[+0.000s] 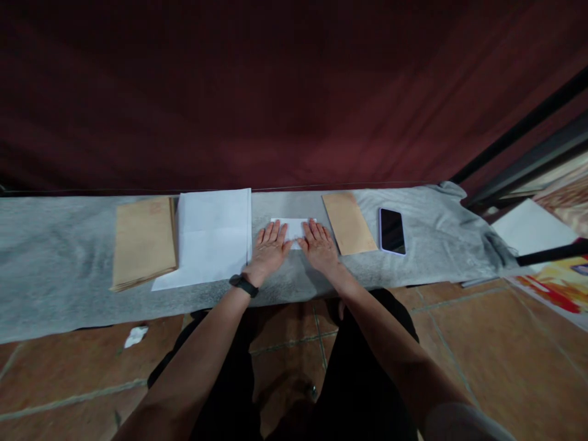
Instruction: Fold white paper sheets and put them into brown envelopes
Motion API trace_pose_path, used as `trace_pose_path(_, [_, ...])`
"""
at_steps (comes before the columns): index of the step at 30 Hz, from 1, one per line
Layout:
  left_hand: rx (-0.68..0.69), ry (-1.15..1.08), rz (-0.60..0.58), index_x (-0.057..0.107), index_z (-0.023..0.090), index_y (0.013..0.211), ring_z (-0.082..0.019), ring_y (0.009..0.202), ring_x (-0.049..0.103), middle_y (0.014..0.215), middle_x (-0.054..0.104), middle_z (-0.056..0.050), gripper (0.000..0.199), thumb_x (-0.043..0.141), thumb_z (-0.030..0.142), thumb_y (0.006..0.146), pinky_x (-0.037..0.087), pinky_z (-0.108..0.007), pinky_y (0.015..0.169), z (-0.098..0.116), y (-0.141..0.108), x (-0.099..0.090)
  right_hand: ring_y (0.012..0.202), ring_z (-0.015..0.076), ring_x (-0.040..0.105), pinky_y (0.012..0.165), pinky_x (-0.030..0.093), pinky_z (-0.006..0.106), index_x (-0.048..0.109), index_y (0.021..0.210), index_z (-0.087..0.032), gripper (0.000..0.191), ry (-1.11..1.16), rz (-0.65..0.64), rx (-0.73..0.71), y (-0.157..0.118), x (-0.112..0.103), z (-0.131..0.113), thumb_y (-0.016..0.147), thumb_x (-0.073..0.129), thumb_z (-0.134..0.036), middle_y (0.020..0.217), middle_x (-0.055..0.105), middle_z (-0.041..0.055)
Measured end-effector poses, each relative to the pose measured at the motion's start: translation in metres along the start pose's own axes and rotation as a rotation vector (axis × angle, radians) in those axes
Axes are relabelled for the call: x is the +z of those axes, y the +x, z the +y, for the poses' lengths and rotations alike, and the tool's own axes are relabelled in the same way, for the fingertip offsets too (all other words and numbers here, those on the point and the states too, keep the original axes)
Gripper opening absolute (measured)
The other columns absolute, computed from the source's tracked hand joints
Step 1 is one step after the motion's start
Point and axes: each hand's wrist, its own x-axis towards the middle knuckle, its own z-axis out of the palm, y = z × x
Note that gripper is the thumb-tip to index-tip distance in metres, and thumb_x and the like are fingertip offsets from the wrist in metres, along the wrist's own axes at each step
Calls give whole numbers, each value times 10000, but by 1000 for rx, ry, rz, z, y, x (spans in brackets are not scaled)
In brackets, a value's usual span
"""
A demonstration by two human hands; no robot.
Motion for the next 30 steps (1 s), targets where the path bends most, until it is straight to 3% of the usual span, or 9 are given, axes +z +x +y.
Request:
trace_pose_path(4, [114,8,-32,371,134,1555,-299,1544,239,1652,289,-167,623,419,443,1016,225,-487,1247,-14,-12,-7,1516,298,310,1237,241,489,316,1581,-89,618,3,3,5,-1,1,3,1064,356,-425,1643,294,174])
trace_pose_path(12, [219,3,-57,487,68,1460,-260,1485,384,1576,429,-200,535,505,177,936,292,-389,1236,-21,-11,-21,1541,296,249,1254,203,477,313,1578,-76,659,-12,-54,-43,-9,-7,7,1048,392,-459,1657,259,175])
trace_pose_path(20, [240,49,-20,548,54,1401,-214,1405,502,1495,538,-187,488,395,36,938,356,-327,1202,-23,-9,-30,1551,263,230,1267,204,475,322,1585,-143,704,39,-134,-115,-11,-13,21,1004,492,-502,1670,246,137])
trace_pose_path(22, [235,39,-7,573,68,1382,-214,1378,532,1464,572,-180,478,383,33,945,396,-330,1176,-23,-9,-32,1533,255,281,1262,228,477,368,1566,-155,647,65,-122,-122,-8,-14,23,1007,497,-452,1649,312,125])
trace_pose_path(25, [222,23,6,599,98,1366,-221,1357,554,1444,596,-158,459,387,59,960,435,-347,1149,-23,-9,-34,1482,234,383,1248,285,441,463,1515,-154,526,81,-110,-146,-4,-17,25,997,474,-242,1605,410,105])
trace_pose_path(27, [213,12,6,603,119,1366,-213,1351,559,1448,596,-143,462,382,64,965,439,-351,1145,-23,-10,-34,1450,226,432,1236,314,432,487,1502,-165,547,71,-107,-162,-3,-20,26,958,450,-117,1588,439,93])
trace_pose_path(30, [211,-16,4,612,150,1362,-194,1349,559,1452,596,-120,469,394,62,956,428,-347,1152,-25,-12,-32,1439,230,449,1220,341,439,474,1511,-167,587,40,-105,-176,-3,-23,26,936,421,-59,1582,446,89])
